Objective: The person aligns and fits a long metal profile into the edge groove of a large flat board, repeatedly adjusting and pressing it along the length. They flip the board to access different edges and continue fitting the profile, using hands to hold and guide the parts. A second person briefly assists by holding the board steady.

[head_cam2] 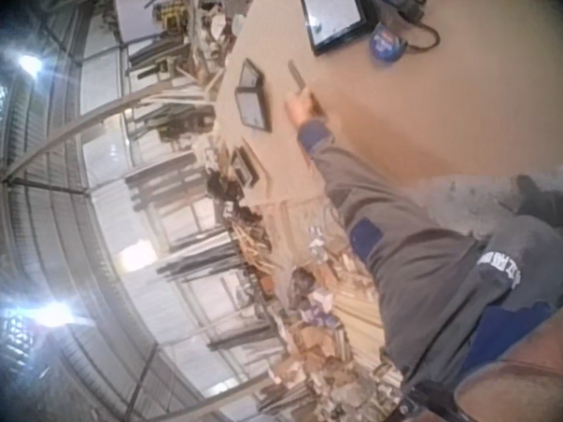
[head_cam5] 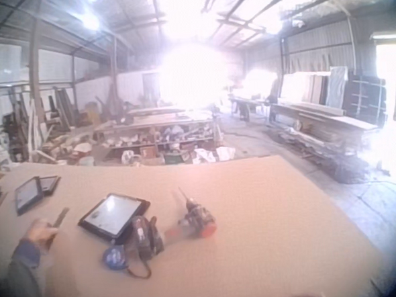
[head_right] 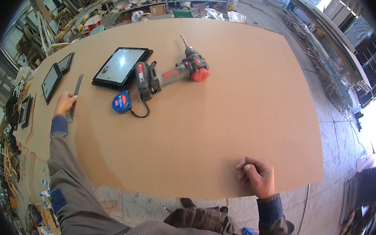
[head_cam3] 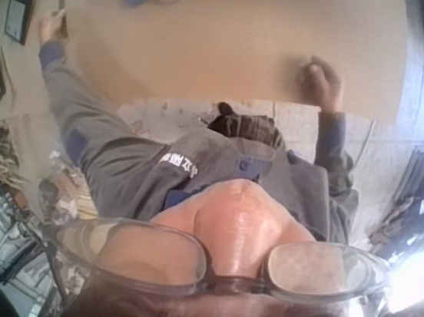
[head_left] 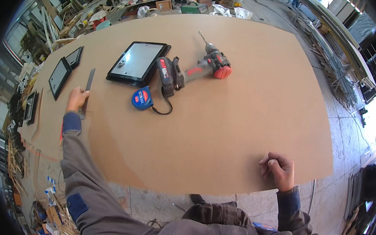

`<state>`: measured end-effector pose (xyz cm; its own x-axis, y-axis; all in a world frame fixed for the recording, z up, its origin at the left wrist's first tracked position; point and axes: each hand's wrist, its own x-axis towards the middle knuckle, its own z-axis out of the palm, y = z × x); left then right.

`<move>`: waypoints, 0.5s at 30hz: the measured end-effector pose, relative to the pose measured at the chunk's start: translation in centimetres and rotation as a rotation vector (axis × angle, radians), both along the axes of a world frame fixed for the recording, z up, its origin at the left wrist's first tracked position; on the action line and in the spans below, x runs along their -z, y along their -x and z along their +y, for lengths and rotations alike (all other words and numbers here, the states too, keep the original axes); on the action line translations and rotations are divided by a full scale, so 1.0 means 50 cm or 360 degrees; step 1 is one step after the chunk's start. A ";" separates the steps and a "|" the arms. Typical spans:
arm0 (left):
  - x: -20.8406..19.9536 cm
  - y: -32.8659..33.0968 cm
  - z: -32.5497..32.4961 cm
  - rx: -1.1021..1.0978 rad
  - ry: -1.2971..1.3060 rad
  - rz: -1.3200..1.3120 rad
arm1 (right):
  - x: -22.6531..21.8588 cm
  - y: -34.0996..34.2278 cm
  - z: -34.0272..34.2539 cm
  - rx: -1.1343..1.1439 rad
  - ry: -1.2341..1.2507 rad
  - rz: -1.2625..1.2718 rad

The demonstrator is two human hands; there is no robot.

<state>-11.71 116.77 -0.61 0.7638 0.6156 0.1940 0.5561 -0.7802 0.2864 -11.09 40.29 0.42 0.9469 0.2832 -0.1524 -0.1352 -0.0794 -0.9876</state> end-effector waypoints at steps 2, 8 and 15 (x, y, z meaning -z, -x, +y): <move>0.011 -0.014 -0.025 0.0028 0.0137 -0.0073 | 0.006 0.001 0.002 0.0061 -0.0054 -0.0004; -0.002 0.009 -0.075 -0.0049 0.0084 -0.0168 | -0.003 -0.001 -0.005 -0.0051 -0.0079 0.0024; -0.210 0.108 -0.575 0.0239 0.0549 -0.1021 | 0.000 0.001 -0.044 -0.0250 -0.0201 0.0062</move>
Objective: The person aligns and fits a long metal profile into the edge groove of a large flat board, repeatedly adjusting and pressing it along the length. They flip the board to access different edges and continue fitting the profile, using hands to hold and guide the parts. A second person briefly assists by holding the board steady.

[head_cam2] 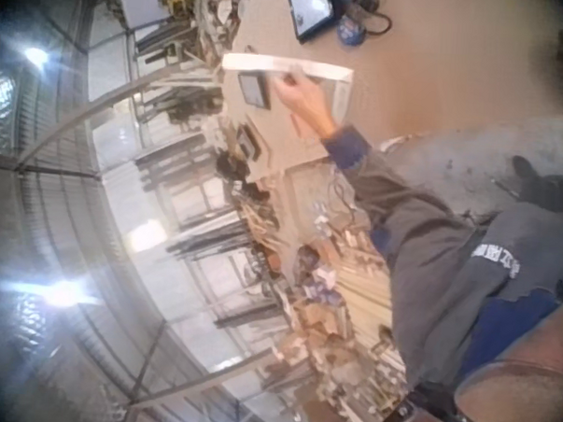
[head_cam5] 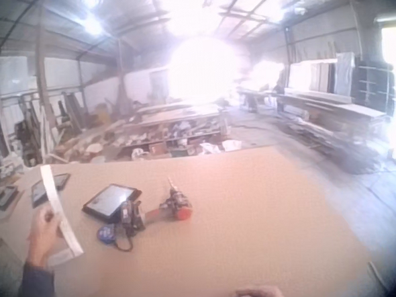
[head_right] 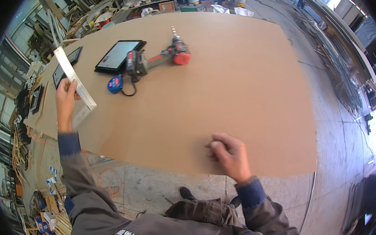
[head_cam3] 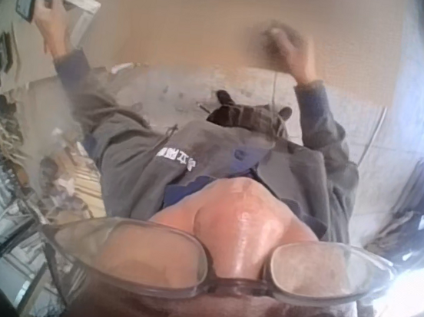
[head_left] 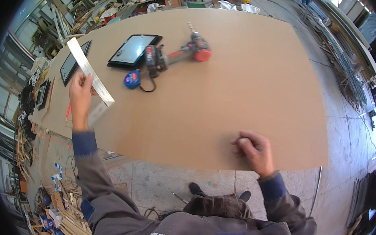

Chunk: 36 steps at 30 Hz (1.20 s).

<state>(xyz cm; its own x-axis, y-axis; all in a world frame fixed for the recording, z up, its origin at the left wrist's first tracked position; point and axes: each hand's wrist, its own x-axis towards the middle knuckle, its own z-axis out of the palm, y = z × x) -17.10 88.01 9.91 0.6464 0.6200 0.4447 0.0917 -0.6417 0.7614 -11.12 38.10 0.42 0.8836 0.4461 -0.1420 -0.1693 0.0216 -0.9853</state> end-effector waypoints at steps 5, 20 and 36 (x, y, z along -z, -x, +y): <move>0.001 0.079 -0.579 0.0425 0.0262 -0.0149 | 0.005 0.023 -0.086 -0.0384 -0.0053 -0.0538; 0.080 -0.062 -1.442 0.1423 0.0181 0.0396 | -0.054 -0.045 -0.857 -0.0273 0.0125 -0.0794; 0.185 -0.562 -1.863 0.1591 0.0378 0.0757 | 0.060 -0.542 -1.270 -0.0053 0.0202 -0.0102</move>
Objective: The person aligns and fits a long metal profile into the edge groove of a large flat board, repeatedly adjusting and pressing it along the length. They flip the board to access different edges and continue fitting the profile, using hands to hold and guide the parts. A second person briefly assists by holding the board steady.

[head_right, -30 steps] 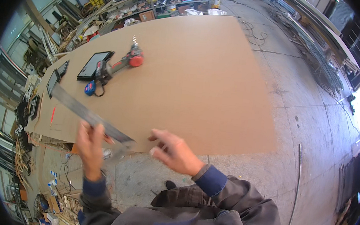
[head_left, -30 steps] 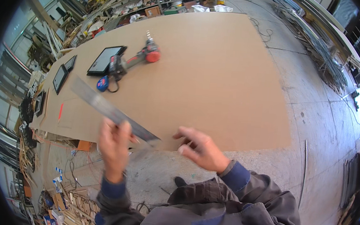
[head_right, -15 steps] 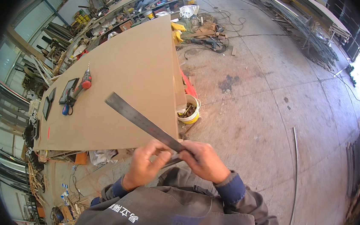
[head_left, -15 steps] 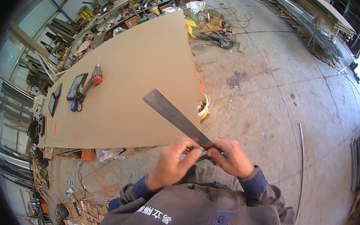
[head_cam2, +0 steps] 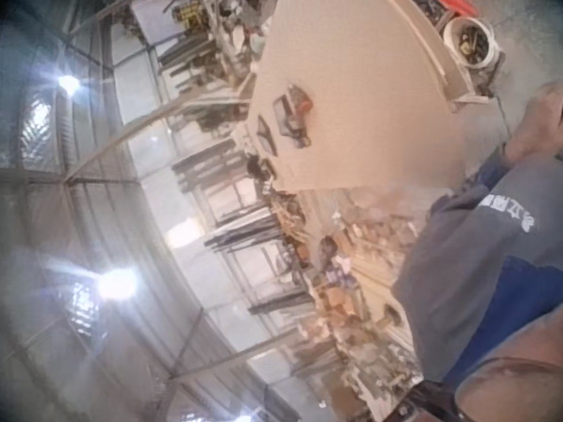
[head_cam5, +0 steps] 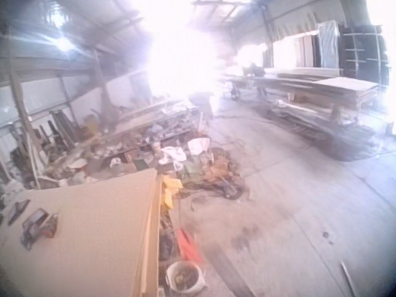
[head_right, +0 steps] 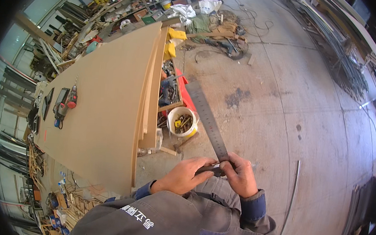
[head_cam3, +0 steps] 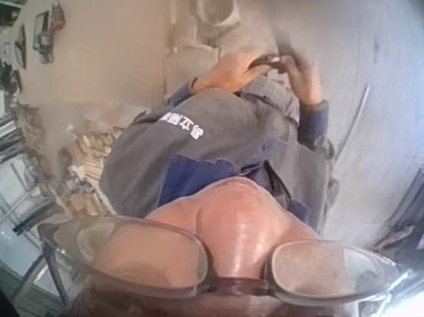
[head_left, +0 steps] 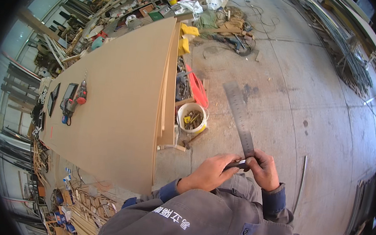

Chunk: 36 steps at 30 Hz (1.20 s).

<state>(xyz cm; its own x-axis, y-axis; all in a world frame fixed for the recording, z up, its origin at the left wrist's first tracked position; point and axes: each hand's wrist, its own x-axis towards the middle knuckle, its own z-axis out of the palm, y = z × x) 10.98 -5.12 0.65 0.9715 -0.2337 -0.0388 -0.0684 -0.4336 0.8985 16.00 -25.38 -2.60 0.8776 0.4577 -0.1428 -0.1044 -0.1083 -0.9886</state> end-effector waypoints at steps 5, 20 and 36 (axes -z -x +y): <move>0.013 -0.169 -0.037 -0.0228 -0.0040 0.0128 | 0.023 -0.225 -0.040 -0.0134 -0.0172 0.0100; 0.088 -0.653 -0.142 -0.1009 -0.0196 -0.0022 | 0.116 -0.855 -0.006 -0.0986 -0.0158 0.0212; 0.207 -1.191 0.439 -0.1951 -0.0832 -0.0671 | 0.192 -1.433 0.213 -0.0588 0.0140 0.0308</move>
